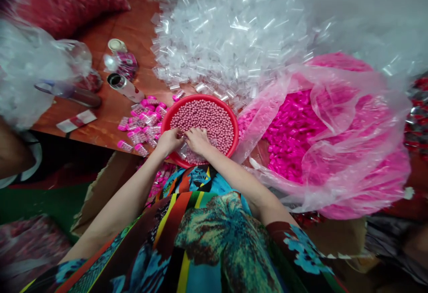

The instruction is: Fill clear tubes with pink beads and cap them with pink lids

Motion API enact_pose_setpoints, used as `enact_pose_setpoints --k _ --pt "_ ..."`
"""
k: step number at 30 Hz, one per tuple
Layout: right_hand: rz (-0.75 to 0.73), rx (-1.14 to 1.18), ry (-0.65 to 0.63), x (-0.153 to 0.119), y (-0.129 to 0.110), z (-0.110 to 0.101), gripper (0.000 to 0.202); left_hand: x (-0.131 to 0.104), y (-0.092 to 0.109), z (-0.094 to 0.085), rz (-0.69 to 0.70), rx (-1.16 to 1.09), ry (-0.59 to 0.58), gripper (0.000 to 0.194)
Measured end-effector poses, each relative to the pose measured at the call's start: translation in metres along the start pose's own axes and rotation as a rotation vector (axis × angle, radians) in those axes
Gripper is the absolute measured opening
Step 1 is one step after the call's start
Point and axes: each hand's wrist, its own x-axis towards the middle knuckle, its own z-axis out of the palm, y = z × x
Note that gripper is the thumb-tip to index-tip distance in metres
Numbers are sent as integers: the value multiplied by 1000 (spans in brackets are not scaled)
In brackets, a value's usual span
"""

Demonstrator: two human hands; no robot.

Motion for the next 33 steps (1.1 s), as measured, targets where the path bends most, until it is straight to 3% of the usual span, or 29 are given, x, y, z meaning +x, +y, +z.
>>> enact_pose_setpoints --k 2,6,10,13,16,18,21,23,26,29,33 --pt "12 -2 3 0 3 0 34 1 2 3 -60 -49 12 15" --pt "49 64 59 -4 7 0 41 5 8 8 -222 -382 52 26" --pt "-1 258 139 -5 11 -1 53 6 16 8 -267 -587 2 20" --pt "-55 451 225 -2 15 1 41 5 20 8 -275 -699 -88 14" --pt "-10 624 314 1 21 2 30 4 21 11 -259 -737 -117 24" --pt "80 734 332 2 26 1 27 2 17 15 -143 -619 -19 24" --pt "192 855 286 1 29 -3 21 -3 11 21 227 -226 144 40" --pt "208 895 228 0 29 -8 19 -6 10 23 388 6 169 46" --pt "206 923 191 -3 28 -15 25 -3 11 24 403 189 144 40" --pt "246 891 293 -11 31 -20 26 9 15 21 327 240 81 35" --pt "310 820 403 -32 40 -22 27 30 23 25 253 253 103 31"
